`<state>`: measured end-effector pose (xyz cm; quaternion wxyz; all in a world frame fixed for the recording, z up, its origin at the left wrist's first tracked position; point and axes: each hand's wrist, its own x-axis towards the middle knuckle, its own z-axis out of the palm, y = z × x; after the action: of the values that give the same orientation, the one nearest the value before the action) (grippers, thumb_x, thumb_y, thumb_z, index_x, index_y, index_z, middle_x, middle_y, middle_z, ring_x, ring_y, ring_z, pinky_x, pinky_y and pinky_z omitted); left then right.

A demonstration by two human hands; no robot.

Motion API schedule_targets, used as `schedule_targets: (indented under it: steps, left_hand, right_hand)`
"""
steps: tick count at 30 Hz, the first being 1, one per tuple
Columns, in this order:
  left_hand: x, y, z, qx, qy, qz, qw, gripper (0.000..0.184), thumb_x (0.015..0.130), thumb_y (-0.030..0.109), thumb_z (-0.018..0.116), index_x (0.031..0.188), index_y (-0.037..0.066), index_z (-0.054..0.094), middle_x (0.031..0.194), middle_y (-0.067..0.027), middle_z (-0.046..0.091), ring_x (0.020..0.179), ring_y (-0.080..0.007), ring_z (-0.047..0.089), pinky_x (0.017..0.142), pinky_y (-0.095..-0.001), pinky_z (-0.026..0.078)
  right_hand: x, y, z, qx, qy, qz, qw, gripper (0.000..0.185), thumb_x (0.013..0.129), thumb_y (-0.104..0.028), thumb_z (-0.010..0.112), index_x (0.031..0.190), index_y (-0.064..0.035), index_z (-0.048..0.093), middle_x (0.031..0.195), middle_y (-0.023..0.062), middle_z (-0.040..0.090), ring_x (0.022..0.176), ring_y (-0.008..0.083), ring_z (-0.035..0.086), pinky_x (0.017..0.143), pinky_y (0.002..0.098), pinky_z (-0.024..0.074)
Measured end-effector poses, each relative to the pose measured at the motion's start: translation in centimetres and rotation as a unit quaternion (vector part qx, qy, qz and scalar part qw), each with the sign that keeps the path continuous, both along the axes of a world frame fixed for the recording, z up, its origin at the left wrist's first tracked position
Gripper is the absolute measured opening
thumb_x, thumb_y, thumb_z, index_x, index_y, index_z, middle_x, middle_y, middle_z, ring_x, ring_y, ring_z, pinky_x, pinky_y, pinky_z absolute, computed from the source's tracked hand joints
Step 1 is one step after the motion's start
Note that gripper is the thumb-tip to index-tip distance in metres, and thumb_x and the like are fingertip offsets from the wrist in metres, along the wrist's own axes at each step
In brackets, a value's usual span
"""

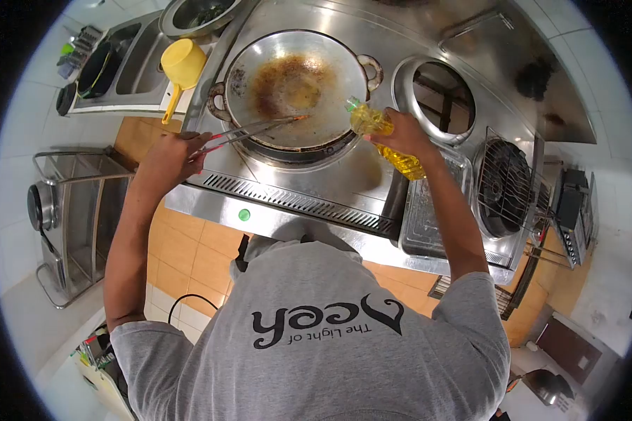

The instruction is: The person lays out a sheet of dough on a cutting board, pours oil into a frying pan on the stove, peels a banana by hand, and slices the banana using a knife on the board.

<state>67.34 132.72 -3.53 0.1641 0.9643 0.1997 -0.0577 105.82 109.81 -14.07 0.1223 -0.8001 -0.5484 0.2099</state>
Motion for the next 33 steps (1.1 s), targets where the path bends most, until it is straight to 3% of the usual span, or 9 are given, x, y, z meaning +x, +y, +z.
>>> schedule_targets:
  steps: [3, 9, 15, 33]
  left_hand:
    - [-0.9, 0.5, 0.0, 0.045, -0.045, -0.017, 0.998, 0.048, 0.066, 0.005, 0.07, 0.113, 0.005, 0.063, 0.092, -0.0147, 0.067, 0.074, -0.0329, 0.064, 0.068, -0.0401, 0.051]
    - [-1.8, 1.3, -0.2, -0.002, -0.018, 0.042, 0.999, 0.049, 0.065, 0.007, 0.071, 0.114, 0.006, 0.064, 0.098, -0.0153, 0.067, 0.076, -0.0341, 0.064, 0.072, -0.041, 0.051]
    - [-2.0, 1.6, -0.4, 0.004, -0.038, 0.017, 0.999, 0.05, 0.065, 0.006, 0.07, 0.115, 0.007, 0.063, 0.1, -0.0153, 0.066, 0.077, -0.0341, 0.064, 0.072, -0.0405, 0.052]
    - [-2.3, 1.5, -1.0, 0.009, -0.07, 0.009, 0.997, 0.05, 0.063, 0.004, 0.072, 0.112, 0.006, 0.064, 0.094, -0.0154, 0.067, 0.076, -0.0352, 0.063, 0.068, -0.0405, 0.051]
  right_hand:
    - [-0.2, 0.7, 0.7, -0.046, 0.016, 0.007, 0.999, 0.076, 0.064, -0.061, 0.073, 0.098, 0.0049, 0.059, 0.088, 0.0267, 0.064, 0.088, 0.0406, 0.064, 0.08, 0.047, 0.049]
    - [-0.3, 1.5, 1.0, -0.086, 0.01, 0.012, 0.996, 0.077, 0.064, -0.062, 0.072, 0.101, 0.0042, 0.06, 0.089, 0.0261, 0.065, 0.089, 0.0404, 0.064, 0.082, 0.0464, 0.0486]
    - [-0.6, 1.8, 1.7, -0.132, -0.007, 0.004, 0.991, 0.079, 0.063, -0.062, 0.071, 0.106, 0.0024, 0.06, 0.095, 0.0241, 0.065, 0.093, 0.0387, 0.063, 0.085, 0.0454, 0.0479]
    - [-0.6, 1.3, 3.5, -0.132, -0.017, -0.011, 0.991, 0.069, 0.063, -0.053, 0.073, 0.099, 0.0041, 0.062, 0.091, 0.0239, 0.066, 0.086, 0.0371, 0.065, 0.08, 0.0418, 0.0501]
